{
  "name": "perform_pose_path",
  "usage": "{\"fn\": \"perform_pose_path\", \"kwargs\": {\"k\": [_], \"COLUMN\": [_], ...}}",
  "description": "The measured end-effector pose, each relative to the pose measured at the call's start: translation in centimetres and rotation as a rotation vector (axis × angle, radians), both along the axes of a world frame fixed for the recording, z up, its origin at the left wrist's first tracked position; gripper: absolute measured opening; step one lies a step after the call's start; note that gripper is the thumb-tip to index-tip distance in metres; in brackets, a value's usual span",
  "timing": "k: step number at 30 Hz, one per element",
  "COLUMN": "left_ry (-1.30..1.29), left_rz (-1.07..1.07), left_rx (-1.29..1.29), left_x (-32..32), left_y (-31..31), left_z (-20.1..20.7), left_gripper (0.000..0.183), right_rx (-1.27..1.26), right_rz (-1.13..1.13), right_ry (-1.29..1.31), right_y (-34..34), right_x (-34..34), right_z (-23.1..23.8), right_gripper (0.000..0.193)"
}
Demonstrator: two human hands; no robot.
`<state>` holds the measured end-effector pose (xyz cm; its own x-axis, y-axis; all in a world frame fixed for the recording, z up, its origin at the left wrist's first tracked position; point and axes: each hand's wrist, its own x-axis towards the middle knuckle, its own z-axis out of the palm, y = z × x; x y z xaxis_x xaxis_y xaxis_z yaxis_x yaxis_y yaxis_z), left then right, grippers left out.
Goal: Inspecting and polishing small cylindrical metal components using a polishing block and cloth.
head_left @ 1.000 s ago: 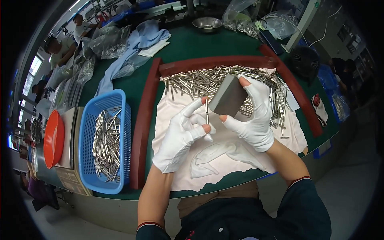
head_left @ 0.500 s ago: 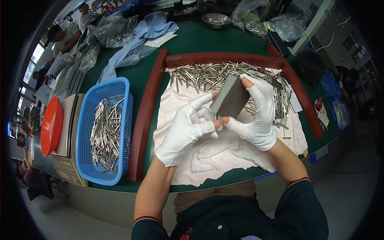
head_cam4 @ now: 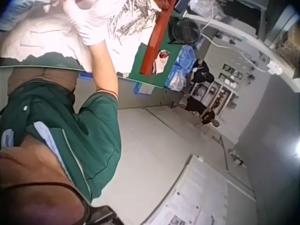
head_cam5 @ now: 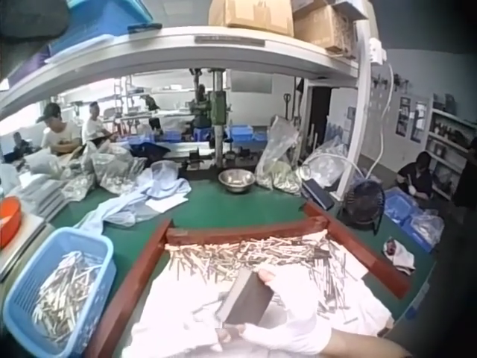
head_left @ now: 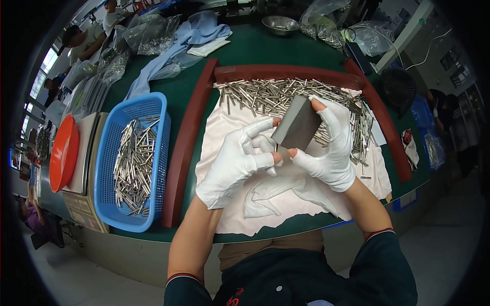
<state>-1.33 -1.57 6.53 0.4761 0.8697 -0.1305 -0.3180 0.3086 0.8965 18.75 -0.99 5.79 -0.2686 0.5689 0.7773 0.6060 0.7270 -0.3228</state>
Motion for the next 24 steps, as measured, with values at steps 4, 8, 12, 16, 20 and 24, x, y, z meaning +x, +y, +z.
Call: {"fn": "perform_pose_path", "kwargs": {"k": [4, 8, 12, 16, 20, 24], "left_ry": [0.003, -0.115, 0.039, 0.073, 0.058, 0.024], "left_rz": [-0.027, 0.049, 0.019, 0.050, 0.061, 0.057], "left_rx": [-0.007, 0.007, 0.084, 0.050, 0.027, 0.037], "left_x": [0.4, -0.6, -0.3, -0.1, 0.6, -0.5], "left_y": [-0.1, 0.3, 0.2, 0.0, -0.3, 0.1], "left_z": [0.5, 0.5, -0.5, -0.3, 0.5, -0.4], "left_gripper": [0.065, 0.065, 0.064, 0.065, 0.065, 0.065], "right_rx": [0.019, -0.016, 0.021, -0.039, 0.006, -0.105], "right_rz": [0.006, -0.078, -0.101, -0.064, -0.043, 0.003], "right_ry": [0.003, -0.102, 0.057, -0.003, 0.019, -0.032], "right_y": [-0.1, 0.4, 0.4, -0.1, -0.1, 0.3], "right_x": [-0.3, 1.0, 0.8, 0.5, -0.4, 0.7], "right_z": [0.1, 0.3, 0.2, -0.4, -0.3, -0.6], "right_gripper": [0.081, 0.078, 0.077, 0.082, 0.085, 0.082]}}
